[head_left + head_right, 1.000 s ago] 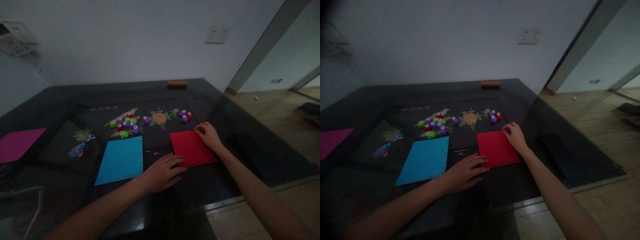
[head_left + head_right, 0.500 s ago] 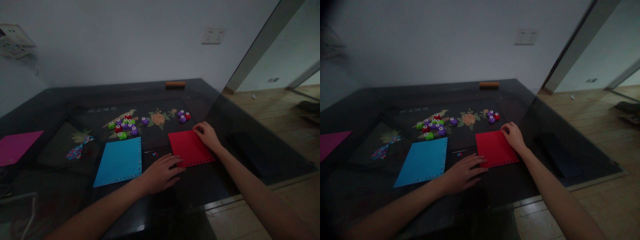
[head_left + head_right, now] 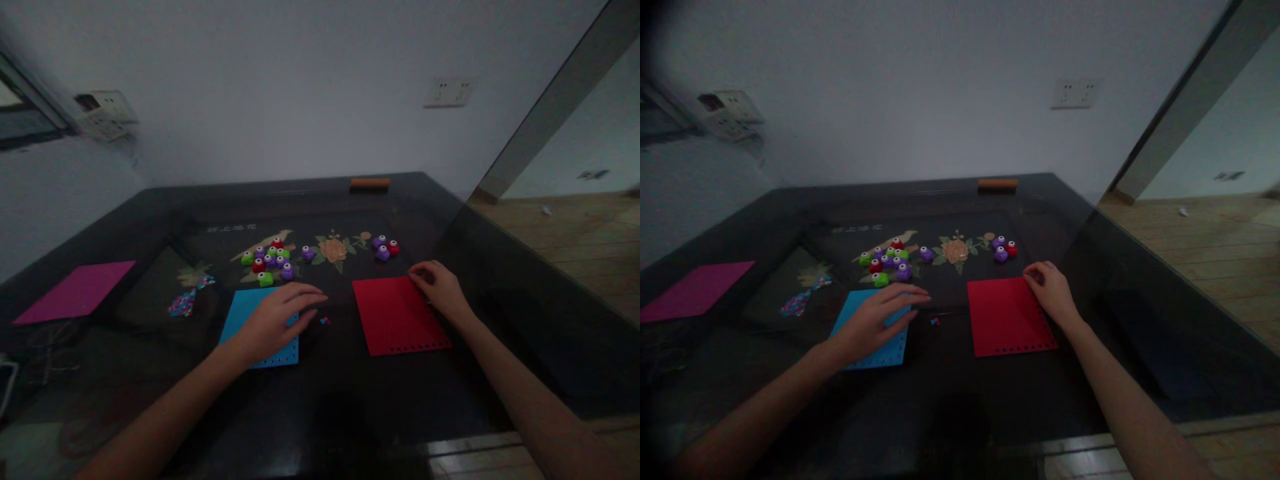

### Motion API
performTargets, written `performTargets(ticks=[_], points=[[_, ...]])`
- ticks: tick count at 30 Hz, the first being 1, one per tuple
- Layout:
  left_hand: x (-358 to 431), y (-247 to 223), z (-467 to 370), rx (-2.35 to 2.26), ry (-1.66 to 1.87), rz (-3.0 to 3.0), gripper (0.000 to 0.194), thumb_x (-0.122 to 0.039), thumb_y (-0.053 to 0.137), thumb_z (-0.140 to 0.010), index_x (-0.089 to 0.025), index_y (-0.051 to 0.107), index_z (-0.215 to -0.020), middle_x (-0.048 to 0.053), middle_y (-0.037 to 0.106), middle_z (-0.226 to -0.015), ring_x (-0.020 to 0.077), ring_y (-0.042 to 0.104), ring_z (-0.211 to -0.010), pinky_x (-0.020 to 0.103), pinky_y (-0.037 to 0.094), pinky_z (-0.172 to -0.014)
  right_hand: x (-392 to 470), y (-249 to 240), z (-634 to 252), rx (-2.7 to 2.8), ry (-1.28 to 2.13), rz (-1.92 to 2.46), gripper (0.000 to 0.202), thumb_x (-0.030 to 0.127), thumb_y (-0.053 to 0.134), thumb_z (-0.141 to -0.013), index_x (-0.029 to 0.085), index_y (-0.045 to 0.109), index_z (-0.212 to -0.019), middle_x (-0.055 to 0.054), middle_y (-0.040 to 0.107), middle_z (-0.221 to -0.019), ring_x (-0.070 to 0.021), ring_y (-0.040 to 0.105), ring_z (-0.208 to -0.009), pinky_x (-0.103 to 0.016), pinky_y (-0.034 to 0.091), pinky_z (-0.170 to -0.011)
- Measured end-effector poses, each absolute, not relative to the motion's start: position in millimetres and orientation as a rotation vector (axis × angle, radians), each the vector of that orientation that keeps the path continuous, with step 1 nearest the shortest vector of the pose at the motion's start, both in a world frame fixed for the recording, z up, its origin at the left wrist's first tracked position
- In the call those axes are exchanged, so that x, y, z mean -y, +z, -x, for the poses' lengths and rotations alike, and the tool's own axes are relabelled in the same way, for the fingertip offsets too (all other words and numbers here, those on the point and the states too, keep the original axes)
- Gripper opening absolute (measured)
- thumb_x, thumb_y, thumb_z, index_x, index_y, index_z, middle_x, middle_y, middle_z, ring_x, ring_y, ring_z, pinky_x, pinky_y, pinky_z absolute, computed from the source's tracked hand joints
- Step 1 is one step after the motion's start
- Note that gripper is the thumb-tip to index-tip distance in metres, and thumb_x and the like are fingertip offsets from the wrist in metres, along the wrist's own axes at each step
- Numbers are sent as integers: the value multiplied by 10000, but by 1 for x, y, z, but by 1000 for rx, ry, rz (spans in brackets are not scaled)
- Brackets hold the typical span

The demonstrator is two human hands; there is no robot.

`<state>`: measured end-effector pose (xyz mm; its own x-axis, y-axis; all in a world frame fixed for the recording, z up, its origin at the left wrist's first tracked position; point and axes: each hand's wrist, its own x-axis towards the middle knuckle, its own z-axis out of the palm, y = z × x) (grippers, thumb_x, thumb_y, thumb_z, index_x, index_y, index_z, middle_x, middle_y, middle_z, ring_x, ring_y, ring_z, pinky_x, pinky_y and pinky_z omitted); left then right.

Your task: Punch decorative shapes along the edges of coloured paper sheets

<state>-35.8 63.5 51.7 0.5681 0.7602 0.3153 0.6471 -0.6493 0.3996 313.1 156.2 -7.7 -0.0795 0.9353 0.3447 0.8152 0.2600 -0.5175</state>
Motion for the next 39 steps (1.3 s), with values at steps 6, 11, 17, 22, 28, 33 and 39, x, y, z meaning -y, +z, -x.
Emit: performTargets(ticks=[6,11,17,22,28,33,39], points=[[-91,33,141,-1798,734,-2357,268,-322,417,-899,-191,597,-1047,79,646,-1055,233,593,-998,415,461,-891,-159,-11,-321,1843,351,1561,153,351,550,-746,218,624,-762,-58,646,-766,-228,612,-705,-370,474,-646],[-93,26,159,-1812,591,-2375,254,-316,411,-886,-191,612,-979,67,651,-1002,222,606,-945,375,472,-854,-155,4,-314,1787,314,1600,189,388,547,-747,218,624,-775,-71,666,-797,-246,624,-741,-399,481,-693],[-90,24,155,-1763,424,-2417,247,-309,443,-877,-183,614,-1002,79,618,-1040,231,568,-1005,384,439,-884,-137,37,-248,1978,409,1418,154,338,550,-787,216,632,-833,-68,685,-854,-239,638,-785,-392,492,-727],[-85,27,153,-1702,369,-2421,300,-382,497,-859,-197,594,-1075,75,600,-1096,237,538,-1055,384,410,-910,-124,35,-167,2401,525,1095,186,254,517,-847,217,634,-987,-69,661,-1004,-222,603,-957,-392,473,-846],[-80,26,148,-1784,253,-2431,588,-564,576,-748,-143,547,-1157,132,565,-1154,290,524,-1056,396,402,-893,-125,18,-112,2640,372,1078,377,373,494,-874,150,575,-1166,-138,593,-1119,-276,534,-1060,-428,467,-862],[-79,21,145,-1799,151,-2408,744,-619,623,-659,-158,504,-1231,130,530,-1209,318,478,-1104,397,379,-899,-129,16,-99,2706,229,1153,509,479,548,-817,147,555,-1203,-150,549,-1124,-308,516,-1053,-424,506,-753],[-79,20,143,-1790,176,-2424,721,-579,630,-681,-169,492,-1257,124,525,-1188,310,477,-1079,395,377,-895,-128,13,-96,2737,149,1112,522,457,636,-756,164,566,-1183,-134,545,-1122,-296,521,-1028,-380,508,-705]])
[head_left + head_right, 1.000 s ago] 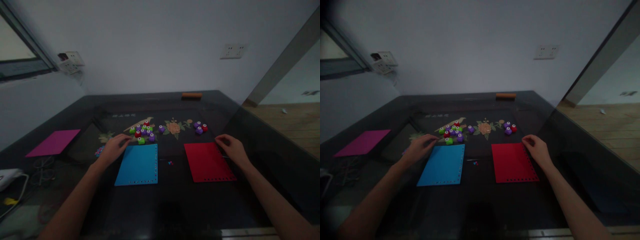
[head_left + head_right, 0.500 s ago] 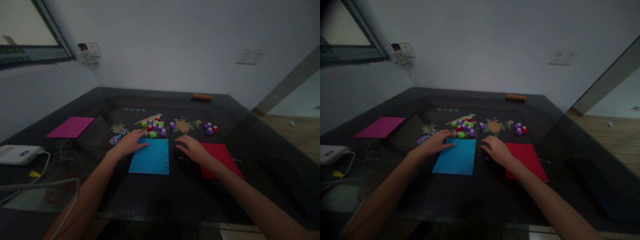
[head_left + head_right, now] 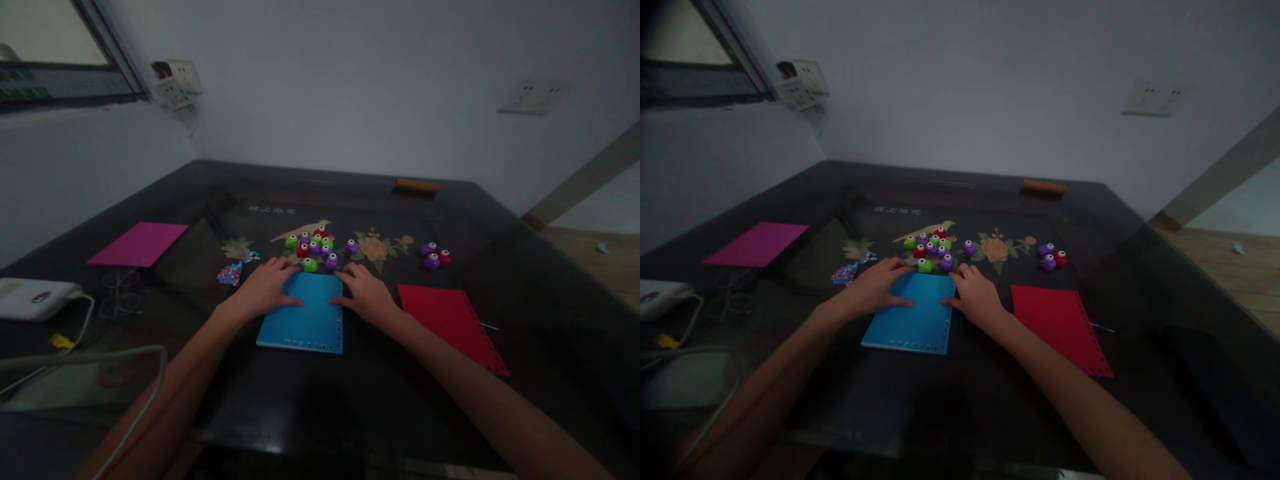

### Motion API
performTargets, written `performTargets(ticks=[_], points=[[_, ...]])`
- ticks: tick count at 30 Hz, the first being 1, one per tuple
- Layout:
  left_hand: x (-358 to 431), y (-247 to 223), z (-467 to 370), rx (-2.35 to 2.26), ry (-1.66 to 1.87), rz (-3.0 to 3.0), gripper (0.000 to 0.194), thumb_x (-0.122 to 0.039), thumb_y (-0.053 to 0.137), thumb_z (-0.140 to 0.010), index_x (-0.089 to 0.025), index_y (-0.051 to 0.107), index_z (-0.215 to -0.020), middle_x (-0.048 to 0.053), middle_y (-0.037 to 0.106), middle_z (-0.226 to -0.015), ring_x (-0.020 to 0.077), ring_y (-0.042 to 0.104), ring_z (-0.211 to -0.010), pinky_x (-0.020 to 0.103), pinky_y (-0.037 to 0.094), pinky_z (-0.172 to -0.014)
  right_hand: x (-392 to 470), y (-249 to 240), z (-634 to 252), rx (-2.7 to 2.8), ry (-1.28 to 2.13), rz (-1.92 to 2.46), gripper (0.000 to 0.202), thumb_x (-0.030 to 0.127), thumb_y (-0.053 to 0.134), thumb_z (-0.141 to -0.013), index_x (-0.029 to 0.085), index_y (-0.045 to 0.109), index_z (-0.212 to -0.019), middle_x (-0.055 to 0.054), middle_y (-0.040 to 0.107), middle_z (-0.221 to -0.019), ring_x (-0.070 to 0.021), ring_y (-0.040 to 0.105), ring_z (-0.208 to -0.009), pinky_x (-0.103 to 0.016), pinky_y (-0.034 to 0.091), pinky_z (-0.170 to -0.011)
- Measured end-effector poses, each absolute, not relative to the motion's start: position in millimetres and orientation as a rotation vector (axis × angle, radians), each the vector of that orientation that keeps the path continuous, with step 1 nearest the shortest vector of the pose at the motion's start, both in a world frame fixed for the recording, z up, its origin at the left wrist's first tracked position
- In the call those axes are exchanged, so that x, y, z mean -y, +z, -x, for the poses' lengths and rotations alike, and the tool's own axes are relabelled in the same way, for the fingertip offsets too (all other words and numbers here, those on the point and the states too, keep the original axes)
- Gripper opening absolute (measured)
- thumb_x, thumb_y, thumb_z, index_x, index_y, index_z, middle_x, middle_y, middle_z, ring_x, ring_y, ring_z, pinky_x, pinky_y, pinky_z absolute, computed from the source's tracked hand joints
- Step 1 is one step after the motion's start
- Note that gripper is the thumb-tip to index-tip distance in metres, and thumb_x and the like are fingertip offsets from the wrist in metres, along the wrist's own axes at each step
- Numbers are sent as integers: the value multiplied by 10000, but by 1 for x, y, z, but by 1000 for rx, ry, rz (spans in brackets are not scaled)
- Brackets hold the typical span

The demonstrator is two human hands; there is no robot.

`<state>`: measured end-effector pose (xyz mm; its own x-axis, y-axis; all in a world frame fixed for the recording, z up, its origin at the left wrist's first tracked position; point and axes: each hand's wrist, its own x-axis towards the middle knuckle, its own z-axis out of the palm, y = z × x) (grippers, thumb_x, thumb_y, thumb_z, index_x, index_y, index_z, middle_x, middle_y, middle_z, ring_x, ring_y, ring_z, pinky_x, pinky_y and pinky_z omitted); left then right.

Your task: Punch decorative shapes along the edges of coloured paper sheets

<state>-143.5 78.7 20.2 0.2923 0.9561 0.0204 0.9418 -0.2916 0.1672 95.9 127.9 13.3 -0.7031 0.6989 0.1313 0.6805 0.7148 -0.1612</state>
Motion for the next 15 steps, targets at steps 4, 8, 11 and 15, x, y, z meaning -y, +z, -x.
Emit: performTargets(ticks=[4,8,11,15], points=[[-79,21,144,-1783,172,-2439,693,-568,642,-678,-170,513,-1231,119,531,-1158,306,474,-1072,396,379,-903,-126,12,-96,2702,149,1082,519,433,637,-764,171,538,-1200,-115,560,-1101,-277,531,-1018,-373,505,-718],[-78,24,141,-1819,180,-2438,686,-555,666,-658,-166,511,-1202,126,513,-1168,311,466,-1081,403,388,-899,-125,14,-95,2628,222,1097,463,394,697,-713,208,551,-1111,-91,541,-1107,-263,531,-1014,-338,495,-674],[-77,28,137,-1854,202,-2434,661,-518,701,-634,-160,510,-1155,132,511,-1173,322,465,-1085,408,397,-882,-126,13,-94,2576,290,1120,405,333,723,-689,203,553,-1033,-83,535,-1091,-246,538,-990,-315,478,-652],[-75,34,131,-1850,223,-2411,498,-410,704,-664,-179,512,-1062,99,572,-1070,299,519,-1012,384,414,-831,-128,10,-93,2576,365,1110,345,306,718,-702,182,558,-981,-72,564,-1027,-232,550,-949,-317,456,-675]])
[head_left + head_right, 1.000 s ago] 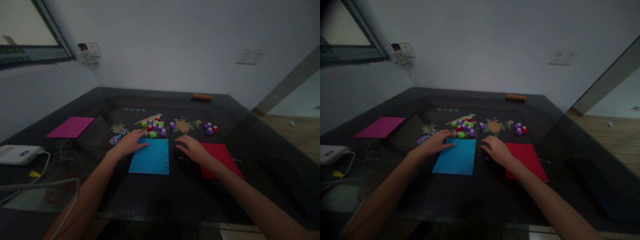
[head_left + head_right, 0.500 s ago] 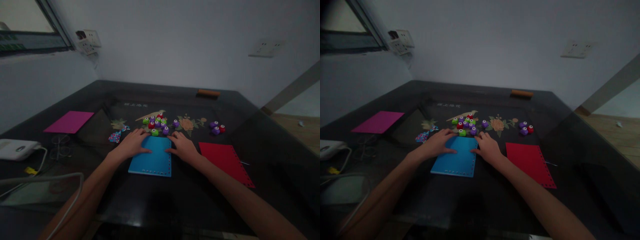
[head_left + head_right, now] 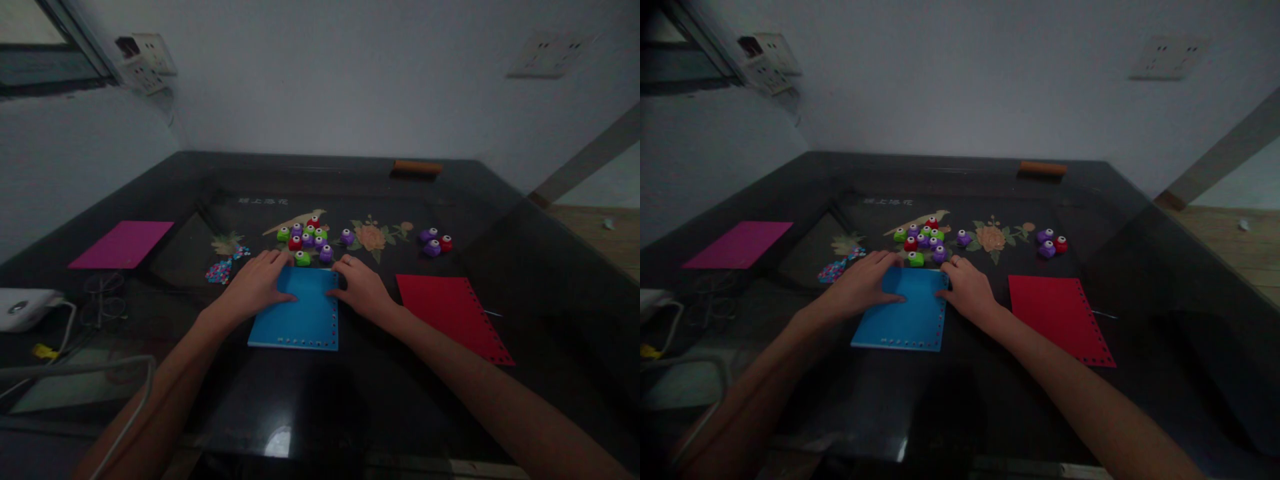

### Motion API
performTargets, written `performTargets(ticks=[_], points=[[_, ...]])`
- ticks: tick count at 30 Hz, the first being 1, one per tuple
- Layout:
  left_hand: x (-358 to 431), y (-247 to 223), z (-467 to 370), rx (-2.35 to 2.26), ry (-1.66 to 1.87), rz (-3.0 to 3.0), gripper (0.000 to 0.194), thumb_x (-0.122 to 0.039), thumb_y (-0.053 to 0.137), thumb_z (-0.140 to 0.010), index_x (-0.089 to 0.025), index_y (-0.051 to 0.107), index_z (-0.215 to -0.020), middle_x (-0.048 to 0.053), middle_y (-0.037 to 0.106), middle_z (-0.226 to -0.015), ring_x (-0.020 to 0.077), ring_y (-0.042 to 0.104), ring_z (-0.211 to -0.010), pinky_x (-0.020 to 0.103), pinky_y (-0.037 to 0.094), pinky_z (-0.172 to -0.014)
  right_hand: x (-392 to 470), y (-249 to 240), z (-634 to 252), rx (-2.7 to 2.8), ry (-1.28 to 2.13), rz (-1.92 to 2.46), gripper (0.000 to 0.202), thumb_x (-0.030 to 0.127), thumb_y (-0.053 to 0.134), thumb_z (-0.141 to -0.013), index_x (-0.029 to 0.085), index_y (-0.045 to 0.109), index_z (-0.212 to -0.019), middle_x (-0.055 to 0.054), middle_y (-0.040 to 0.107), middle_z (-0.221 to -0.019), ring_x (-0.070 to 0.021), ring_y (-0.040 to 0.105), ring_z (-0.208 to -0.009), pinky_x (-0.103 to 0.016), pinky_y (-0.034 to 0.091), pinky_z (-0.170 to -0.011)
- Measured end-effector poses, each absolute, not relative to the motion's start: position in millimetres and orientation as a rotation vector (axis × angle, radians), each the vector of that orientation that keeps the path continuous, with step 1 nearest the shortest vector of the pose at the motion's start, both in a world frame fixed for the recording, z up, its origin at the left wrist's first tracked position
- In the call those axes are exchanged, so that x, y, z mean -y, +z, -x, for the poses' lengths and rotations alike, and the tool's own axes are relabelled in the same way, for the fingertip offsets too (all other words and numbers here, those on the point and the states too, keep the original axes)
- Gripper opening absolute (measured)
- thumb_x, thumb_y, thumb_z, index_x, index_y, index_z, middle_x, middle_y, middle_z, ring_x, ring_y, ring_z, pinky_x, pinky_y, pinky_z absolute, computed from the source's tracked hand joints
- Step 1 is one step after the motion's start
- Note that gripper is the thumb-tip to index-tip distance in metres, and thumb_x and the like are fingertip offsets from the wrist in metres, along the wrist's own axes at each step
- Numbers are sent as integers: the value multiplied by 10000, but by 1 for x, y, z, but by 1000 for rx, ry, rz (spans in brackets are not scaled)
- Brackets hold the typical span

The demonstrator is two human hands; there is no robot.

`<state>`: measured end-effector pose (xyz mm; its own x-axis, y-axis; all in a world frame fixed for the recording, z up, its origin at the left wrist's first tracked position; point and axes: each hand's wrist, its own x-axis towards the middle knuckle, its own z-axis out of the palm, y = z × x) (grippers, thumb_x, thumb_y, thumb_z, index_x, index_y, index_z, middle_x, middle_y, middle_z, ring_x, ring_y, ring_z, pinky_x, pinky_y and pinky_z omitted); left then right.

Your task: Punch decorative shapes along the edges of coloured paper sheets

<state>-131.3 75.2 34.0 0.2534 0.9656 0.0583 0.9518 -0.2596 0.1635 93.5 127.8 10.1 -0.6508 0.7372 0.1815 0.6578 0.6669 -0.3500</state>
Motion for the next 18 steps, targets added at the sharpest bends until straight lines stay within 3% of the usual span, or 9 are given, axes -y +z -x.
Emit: performTargets(ticks=[4,9,13,18], points=[[-78,37,134,-1880,270,-2290,323,-311,657,-709,-206,529,-986,64,614,-987,266,574,-927,345,428,-767,-128,8,-93,2599,387,1115,251,292,702,-722,178,580,-910,-69,597,-955,-230,551,-922,-311,423,-688],[-83,41,147,-1911,388,-2088,181,-306,620,-723,-193,582,-860,44,641,-862,237,601,-805,323,430,-695,-128,7,-93,2582,425,1152,163,267,687,-734,179,584,-824,-48,606,-848,-201,550,-815,-282,370,-632],[-87,43,159,-1827,546,-1874,218,-378,630,-690,-181,602,-781,26,627,-759,211,595,-729,302,446,-638,-130,10,-92,2479,567,1165,115,221,674,-728,174,569,-725,-19,583,-740,-161,525,-699,-263,337,-587],[-89,48,166,-1741,779,-1671,301,-439,665,-636,-173,607,-762,19,624,-764,191,597,-725,285,464,-629,-133,17,-94,2194,1078,1094,190,250,644,-735,171,520,-615,16,536,-592,-122,502,-573,-248,340,-535]])
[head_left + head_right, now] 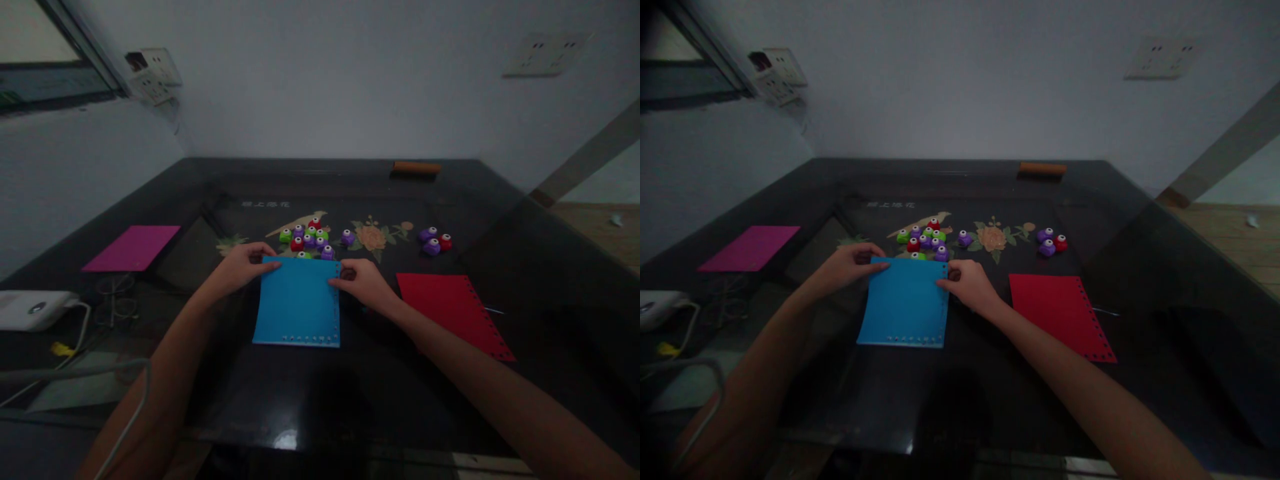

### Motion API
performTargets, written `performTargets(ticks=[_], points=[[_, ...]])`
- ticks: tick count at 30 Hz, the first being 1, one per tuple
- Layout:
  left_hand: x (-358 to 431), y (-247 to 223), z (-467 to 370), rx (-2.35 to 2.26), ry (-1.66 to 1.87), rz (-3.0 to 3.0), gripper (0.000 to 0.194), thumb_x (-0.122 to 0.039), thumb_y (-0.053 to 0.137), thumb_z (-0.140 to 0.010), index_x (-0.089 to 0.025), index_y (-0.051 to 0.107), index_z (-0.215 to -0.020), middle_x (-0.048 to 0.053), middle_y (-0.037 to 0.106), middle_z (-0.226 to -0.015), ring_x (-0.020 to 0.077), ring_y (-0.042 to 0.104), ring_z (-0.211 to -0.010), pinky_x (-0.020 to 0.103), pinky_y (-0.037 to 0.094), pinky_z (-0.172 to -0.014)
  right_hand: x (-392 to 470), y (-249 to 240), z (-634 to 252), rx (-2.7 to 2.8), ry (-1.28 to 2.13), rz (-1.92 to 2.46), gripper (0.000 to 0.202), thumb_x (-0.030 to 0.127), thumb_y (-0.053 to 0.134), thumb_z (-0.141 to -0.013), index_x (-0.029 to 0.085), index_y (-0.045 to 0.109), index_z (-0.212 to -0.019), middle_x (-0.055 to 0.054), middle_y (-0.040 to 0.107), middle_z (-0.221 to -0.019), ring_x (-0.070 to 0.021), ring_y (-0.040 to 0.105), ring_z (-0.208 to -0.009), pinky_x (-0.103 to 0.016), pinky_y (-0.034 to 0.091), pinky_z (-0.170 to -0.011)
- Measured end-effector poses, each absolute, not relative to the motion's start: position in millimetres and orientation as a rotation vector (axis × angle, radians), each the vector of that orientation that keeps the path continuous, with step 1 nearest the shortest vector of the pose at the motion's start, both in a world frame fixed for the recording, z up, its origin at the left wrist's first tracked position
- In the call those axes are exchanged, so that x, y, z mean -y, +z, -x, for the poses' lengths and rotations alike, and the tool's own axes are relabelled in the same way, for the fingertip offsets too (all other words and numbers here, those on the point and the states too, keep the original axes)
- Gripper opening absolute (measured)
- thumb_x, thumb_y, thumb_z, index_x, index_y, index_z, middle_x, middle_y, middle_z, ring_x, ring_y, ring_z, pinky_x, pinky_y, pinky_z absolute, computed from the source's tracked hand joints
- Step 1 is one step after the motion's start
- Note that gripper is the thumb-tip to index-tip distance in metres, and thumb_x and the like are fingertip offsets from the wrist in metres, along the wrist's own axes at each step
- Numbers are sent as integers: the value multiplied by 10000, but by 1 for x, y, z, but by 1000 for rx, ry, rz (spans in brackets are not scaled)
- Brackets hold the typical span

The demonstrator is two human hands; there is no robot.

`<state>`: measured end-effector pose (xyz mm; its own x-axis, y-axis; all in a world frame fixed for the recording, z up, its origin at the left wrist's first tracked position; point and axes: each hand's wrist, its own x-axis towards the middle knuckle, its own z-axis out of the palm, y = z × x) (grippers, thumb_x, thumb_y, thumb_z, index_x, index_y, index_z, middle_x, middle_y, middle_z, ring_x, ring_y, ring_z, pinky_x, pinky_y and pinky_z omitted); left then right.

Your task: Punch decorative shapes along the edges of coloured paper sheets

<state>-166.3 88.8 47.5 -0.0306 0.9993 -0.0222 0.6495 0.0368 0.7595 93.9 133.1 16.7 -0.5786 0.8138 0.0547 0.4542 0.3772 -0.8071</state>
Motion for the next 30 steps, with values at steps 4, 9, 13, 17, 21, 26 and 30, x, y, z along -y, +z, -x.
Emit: performTargets(ticks=[4,9,13,17,21,26,30], points=[[-86,52,162,-1749,954,-1485,290,-424,668,-652,-175,613,-789,1,610,-699,157,574,-642,248,441,-553,-133,24,-97,2018,1362,1050,203,289,628,-734,174,509,-616,29,534,-534,-111,489,-514,-252,343,-513],[-83,49,149,-1599,1080,-1316,295,-429,639,-710,-174,603,-855,-7,614,-669,138,569,-580,238,452,-511,-136,35,-103,1921,1407,1088,237,299,639,-716,183,487,-576,46,498,-481,-99,466,-478,-253,332,-501],[-81,45,139,-1467,1105,-1267,371,-413,613,-760,-171,595,-1041,74,685,-934,200,638,-769,327,526,-655,-144,39,-110,1869,1372,1091,233,327,654,-705,182,518,-584,38,523,-491,-104,481,-489,-262,347,-521],[-78,41,130,-1372,1050,-1234,387,-422,632,-760,-168,596,-1049,79,701,-947,214,656,-781,353,533,-703,-152,42,-120,1788,1357,1055,188,329,672,-691,171,578,-653,23,564,-543,-106,500,-507,-267,364,-543],[-74,39,120,-1317,950,-1278,357,-452,625,-760,-152,596,-951,62,710,-831,189,654,-675,310,515,-618,-153,49,-131,1673,1317,1058,195,331,688,-673,166,585,-665,10,585,-590,-98,495,-505,-269,362,-543],[-72,37,107,-1247,792,-1486,299,-440,522,-839,-157,551,-750,-6,611,-501,109,519,-430,225,378,-459,-145,54,-150,1578,1258,1125,216,325,691,-655,187,532,-608,23,558,-557,-98,481,-491,-275,375,-538],[-73,27,96,-1208,750,-1608,296,-433,508,-842,-162,562,-735,-23,581,-513,104,492,-455,220,354,-467,-139,50,-167,1540,1243,1122,249,365,698,-648,185,527,-631,31,545,-559,-95,479,-489,-267,386,-531]])
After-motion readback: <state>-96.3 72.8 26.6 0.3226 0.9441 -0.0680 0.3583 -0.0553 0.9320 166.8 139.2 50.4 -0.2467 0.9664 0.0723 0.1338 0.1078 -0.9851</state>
